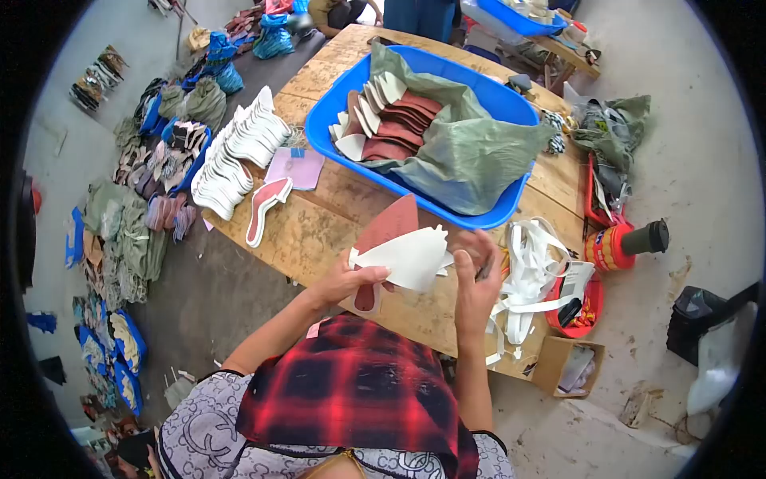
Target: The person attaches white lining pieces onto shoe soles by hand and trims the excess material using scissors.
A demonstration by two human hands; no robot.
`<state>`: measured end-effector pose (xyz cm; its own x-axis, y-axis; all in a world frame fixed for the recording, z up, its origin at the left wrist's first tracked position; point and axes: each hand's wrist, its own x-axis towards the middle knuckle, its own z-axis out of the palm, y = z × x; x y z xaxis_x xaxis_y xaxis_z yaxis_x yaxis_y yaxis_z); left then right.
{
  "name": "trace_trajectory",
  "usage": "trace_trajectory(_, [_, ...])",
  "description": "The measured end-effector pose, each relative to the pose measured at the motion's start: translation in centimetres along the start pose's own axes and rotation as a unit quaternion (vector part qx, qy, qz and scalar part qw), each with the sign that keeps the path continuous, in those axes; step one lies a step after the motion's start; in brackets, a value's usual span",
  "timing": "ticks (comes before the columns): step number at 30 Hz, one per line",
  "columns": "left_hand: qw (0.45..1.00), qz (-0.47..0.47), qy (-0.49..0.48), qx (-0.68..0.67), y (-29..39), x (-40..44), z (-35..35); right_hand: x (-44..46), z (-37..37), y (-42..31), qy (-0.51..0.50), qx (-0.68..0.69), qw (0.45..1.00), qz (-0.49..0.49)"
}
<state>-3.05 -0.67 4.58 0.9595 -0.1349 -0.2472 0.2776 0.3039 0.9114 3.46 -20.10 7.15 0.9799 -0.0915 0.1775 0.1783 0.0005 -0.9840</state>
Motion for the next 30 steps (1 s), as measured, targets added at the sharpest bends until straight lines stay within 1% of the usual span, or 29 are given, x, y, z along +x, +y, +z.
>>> trace_trajectory(1, [1.000, 0.000, 0.001, -0.001, 0.1, -0.2, 0.4, -0.1, -1.1, 1.5, -0.057, 0.068, 0.986, 0.139])
trace_trajectory(2, [1.000, -0.002, 0.001, -0.002, 0.4, -0.5, 0.9, -0.5, -1.9, 1.7, -0.113, 0.135, 0.945, 0.275])
trace_trajectory(3, [1.000, -0.004, 0.002, -0.002, 0.5, -0.7, 1.2, -0.7, -2.5, 1.8, -0.167, 0.201, 0.878, 0.402])
trace_trajectory(4, [1.000, 0.010, 0.009, 0.006, -0.3, -0.7, 1.3, -2.1, -1.2, 2.2, -0.098, 0.209, 0.896, 0.379])
trace_trajectory(5, [0.999, 0.022, 0.021, -0.013, -1.2, -0.7, 0.8, -2.5, -1.0, 3.2, -0.100, 0.200, 0.915, 0.336])
trace_trajectory(7, [0.997, 0.047, 0.044, -0.048, -2.8, -0.9, -0.5, -2.0, -1.2, 2.7, -0.068, 0.229, 0.922, 0.305])
trace_trajectory(8, [0.955, 0.091, 0.098, -0.265, -2.5, -1.4, -0.2, -1.5, -1.6, 2.3, -0.089, 0.223, 0.925, 0.296])
trace_trajectory(9, [0.951, 0.108, 0.056, -0.286, -1.2, -2.4, -0.7, -0.8, -2.3, 1.8, -0.109, 0.218, 0.927, 0.284])
trace_trajectory(10, [0.969, 0.112, 0.076, -0.208, -0.3, -3.1, 0.3, -0.3, -2.8, 1.3, -0.128, 0.212, 0.930, 0.273])
trace_trajectory(11, [0.980, 0.116, 0.097, -0.130, 1.4, -3.9, 1.7, -0.2, -3.1, 0.9, -0.145, 0.221, 0.919, 0.292])
trace_trajectory(12, [0.997, 0.060, 0.021, -0.040, 2.5, -4.4, 2.6, -0.1, -3.2, 0.6, -0.166, 0.228, 0.907, 0.312])
trace_trajectory(13, [0.997, 0.004, -0.053, 0.050, 3.0, -4.5, 3.1, 0.1, -3.3, 0.3, -0.189, 0.234, 0.894, 0.332])
trace_trajectory(14, [0.995, -0.022, -0.075, 0.068, 2.2, -4.4, 3.7, 0.1, -3.6, 0.2, -0.221, 0.246, 0.880, 0.339])
trace_trajectory(17, [0.995, -0.060, -0.074, -0.025, 2.1, -3.5, 4.7, 0.4, -4.1, -1.2, -0.234, 0.258, 0.859, 0.376])
trace_trajectory(18, [0.992, -0.098, -0.077, -0.002, 1.6, -3.4, 3.9, 0.3, -4.1, -1.5, -0.227, 0.255, 0.860, 0.378])
trace_trajectory(21, [0.996, -0.054, -0.064, -0.005, 1.2, -3.5, 4.0, 0.1, -4.4, -1.6, -0.259, 0.250, 0.851, 0.381])
trace_trajectory(24, [0.993, -0.085, -0.078, -0.011, 1.5, -3.5, 4.0, 0.0, -4.5, -1.9, -0.266, 0.231, 0.862, 0.364])
trace_trajectory(27, [0.995, -0.048, -0.070, -0.048, 0.7, -3.4, 3.8, 0.1, -4.4, -2.3, -0.267, 0.211, 0.866, 0.366])
trace_trajectory(30, [0.993, -0.071, -0.075, -0.061, 0.7, -3.4, 3.4, -0.1, -4.4, -1.9, -0.283, 0.232, 0.855, 0.368])
